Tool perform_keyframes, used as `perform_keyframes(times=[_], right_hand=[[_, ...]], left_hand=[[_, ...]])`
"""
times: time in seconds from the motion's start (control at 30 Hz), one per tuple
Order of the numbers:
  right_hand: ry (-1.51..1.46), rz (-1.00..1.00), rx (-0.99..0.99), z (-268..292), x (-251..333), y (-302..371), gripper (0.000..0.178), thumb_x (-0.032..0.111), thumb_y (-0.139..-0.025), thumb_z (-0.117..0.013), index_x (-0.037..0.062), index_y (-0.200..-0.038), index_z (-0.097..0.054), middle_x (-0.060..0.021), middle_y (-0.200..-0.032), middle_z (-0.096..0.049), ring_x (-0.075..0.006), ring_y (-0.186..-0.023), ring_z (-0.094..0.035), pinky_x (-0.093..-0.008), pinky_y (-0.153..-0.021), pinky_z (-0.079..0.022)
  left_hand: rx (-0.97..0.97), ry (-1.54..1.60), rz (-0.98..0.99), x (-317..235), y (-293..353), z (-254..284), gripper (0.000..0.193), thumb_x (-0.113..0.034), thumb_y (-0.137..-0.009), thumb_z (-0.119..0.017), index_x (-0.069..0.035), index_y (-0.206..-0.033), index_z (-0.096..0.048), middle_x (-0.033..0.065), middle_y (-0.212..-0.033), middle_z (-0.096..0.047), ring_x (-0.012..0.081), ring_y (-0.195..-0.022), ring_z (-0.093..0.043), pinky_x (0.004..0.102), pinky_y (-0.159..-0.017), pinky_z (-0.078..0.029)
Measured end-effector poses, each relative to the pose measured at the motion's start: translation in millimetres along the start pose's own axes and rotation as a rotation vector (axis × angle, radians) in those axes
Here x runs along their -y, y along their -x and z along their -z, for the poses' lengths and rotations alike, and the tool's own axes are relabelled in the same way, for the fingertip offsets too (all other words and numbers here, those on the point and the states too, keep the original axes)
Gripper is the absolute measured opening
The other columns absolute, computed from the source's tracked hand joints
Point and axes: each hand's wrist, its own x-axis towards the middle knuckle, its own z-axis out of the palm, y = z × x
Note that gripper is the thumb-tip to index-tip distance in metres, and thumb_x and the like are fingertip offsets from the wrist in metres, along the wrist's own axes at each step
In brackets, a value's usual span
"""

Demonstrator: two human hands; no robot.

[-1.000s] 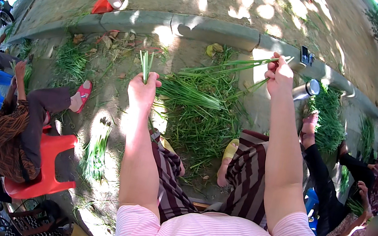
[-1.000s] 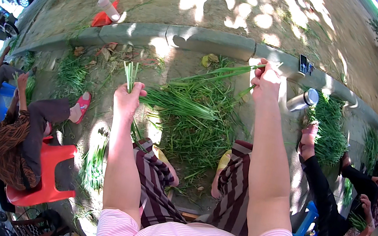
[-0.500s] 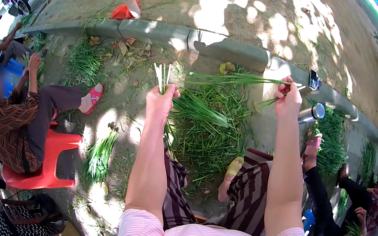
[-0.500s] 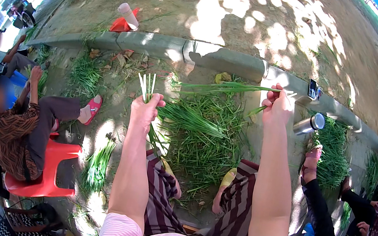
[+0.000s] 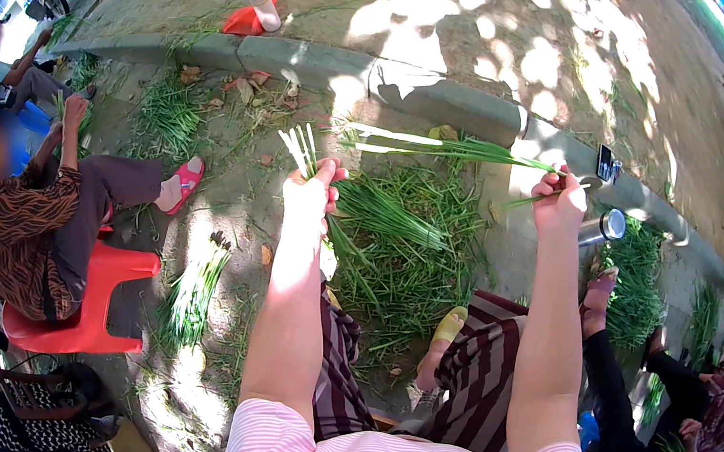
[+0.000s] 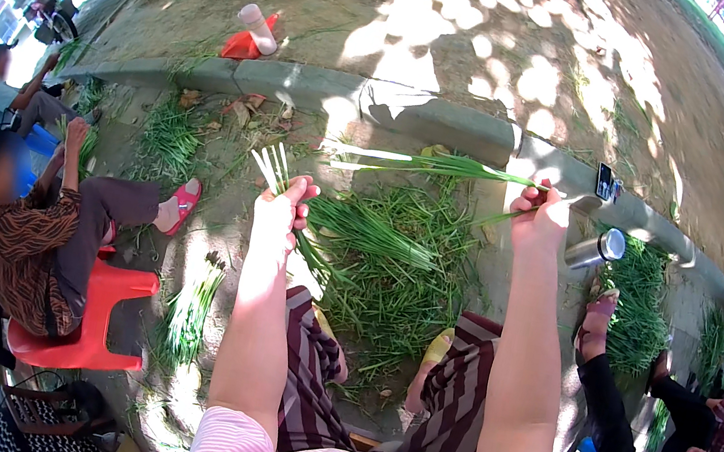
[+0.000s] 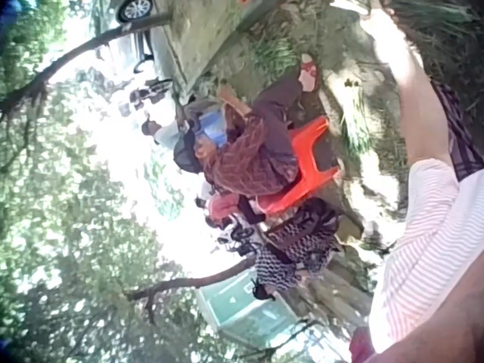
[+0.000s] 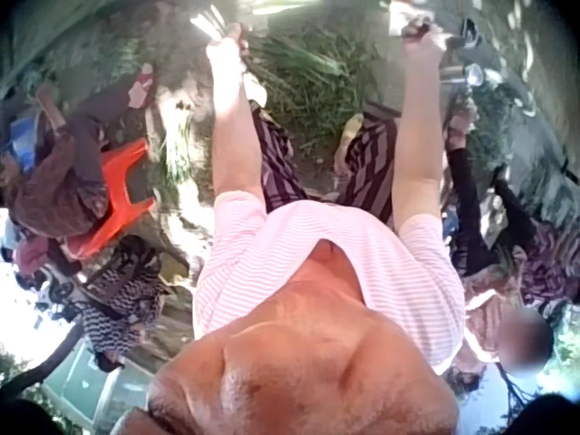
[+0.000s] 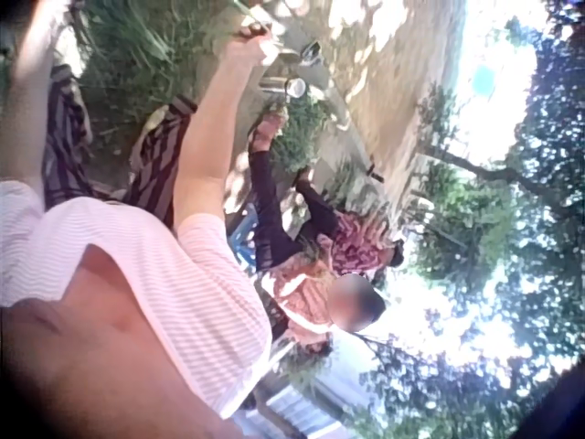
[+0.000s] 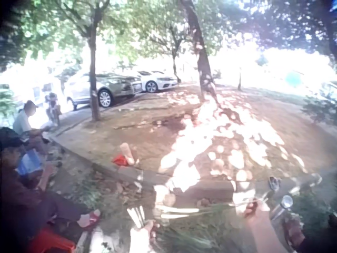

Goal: The person peels individual green stalks from a bunch by hand while seated outdoors.

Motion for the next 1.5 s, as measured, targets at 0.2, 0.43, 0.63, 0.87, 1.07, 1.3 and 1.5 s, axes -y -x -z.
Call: perform_keyframes(times=[0.2, 0.43, 0.63, 0.87, 1.07, 1.3, 1.5], right_hand=[[0.038, -0.04, 0.03, -5.1, 2.2, 3.4, 0.018, 0.016, -0.098, -0.039, 0.0055, -0.093, -0.052, 0.0, -0.077, -0.051, -0.0083, -0.06, -0.045, -0.0224, -0.047, -0.034], [0.048, -0.081, 0.084, 7.5, 0.4, -3.8, 0.024, 0.02, -0.1, -0.034, 0.0049, -0.101, -0.053, -0.0003, -0.084, -0.054, -0.0097, -0.064, -0.046, -0.0236, -0.05, -0.037], [0.067, -0.083, 0.038, -5.0, -1.5, 5.5, 0.025, 0.021, -0.101, -0.034, 0.0043, -0.103, -0.053, -0.0015, -0.084, -0.054, -0.0104, -0.062, -0.047, -0.0245, -0.049, -0.037], [0.101, -0.063, -0.003, -10.8, -5.5, 11.4, 0.024, 0.02, -0.101, -0.037, 0.0022, -0.105, -0.053, -0.0032, -0.083, -0.054, -0.0107, -0.061, -0.047, -0.0245, -0.048, -0.037], [0.17, 0.013, 0.002, -4.2, -8.3, 2.1, 0.023, 0.021, -0.101, -0.039, 0.0023, -0.104, -0.053, -0.0043, -0.081, -0.053, -0.0109, -0.06, -0.047, -0.0248, -0.047, -0.037], [0.213, 0.044, -0.049, -14.2, -10.9, 10.7, 0.022, 0.017, -0.1, -0.038, 0.0017, -0.103, -0.053, -0.005, -0.081, -0.053, -0.0115, -0.061, -0.046, -0.0251, -0.047, -0.036], [0.209, 0.057, -0.015, -5.8, -11.3, 4.1, 0.024, 0.021, -0.101, -0.035, 0.0057, -0.1, -0.053, -0.0041, -0.08, -0.052, -0.0107, -0.06, -0.045, -0.0244, -0.047, -0.036]], left_hand=[[-0.078, 0.159, -0.151, -1.6, -3.5, -0.6, 0.011, -0.007, -0.087, -0.063, -0.007, -0.097, -0.067, 0.0003, -0.072, -0.062, 0.0032, -0.045, -0.044, 0.0172, -0.039, -0.032], [0.051, -0.041, -0.282, -0.7, 2.3, -10.0, 0.026, 0.005, -0.083, -0.062, 0.001, -0.109, -0.064, 0.0034, -0.081, -0.062, 0.007, -0.054, -0.049, 0.0213, -0.049, -0.043], [0.102, -0.156, -0.162, 3.5, 1.4, -8.3, 0.031, 0.006, -0.08, -0.063, 0.003, -0.111, -0.063, 0.0081, -0.085, -0.064, 0.0088, -0.054, -0.053, 0.0218, -0.049, -0.044], [0.173, -0.225, -0.17, 2.0, 8.7, -16.9, 0.027, 0.002, -0.079, -0.068, 0.0, -0.106, -0.067, 0.003, -0.078, -0.064, 0.0067, -0.056, -0.053, 0.0203, -0.048, -0.043], [0.213, -0.292, -0.183, 1.4, 11.9, -21.4, 0.021, -0.011, -0.078, -0.076, -0.004, -0.097, -0.07, -0.0027, -0.067, -0.06, 0.0039, -0.05, -0.045, 0.0191, -0.045, -0.034], [0.309, -0.394, -0.055, -0.4, 17.5, -22.0, 0.017, -0.008, -0.078, -0.072, -0.004, -0.095, -0.071, -0.0002, -0.076, -0.065, 0.0051, -0.057, -0.051, 0.0207, -0.053, -0.043], [0.263, -0.569, -0.271, 9.8, 14.7, -25.2, 0.011, -0.008, -0.077, -0.074, -0.004, -0.087, -0.07, -0.0023, -0.071, -0.063, 0.0045, -0.057, -0.053, 0.0204, -0.05, -0.042]])
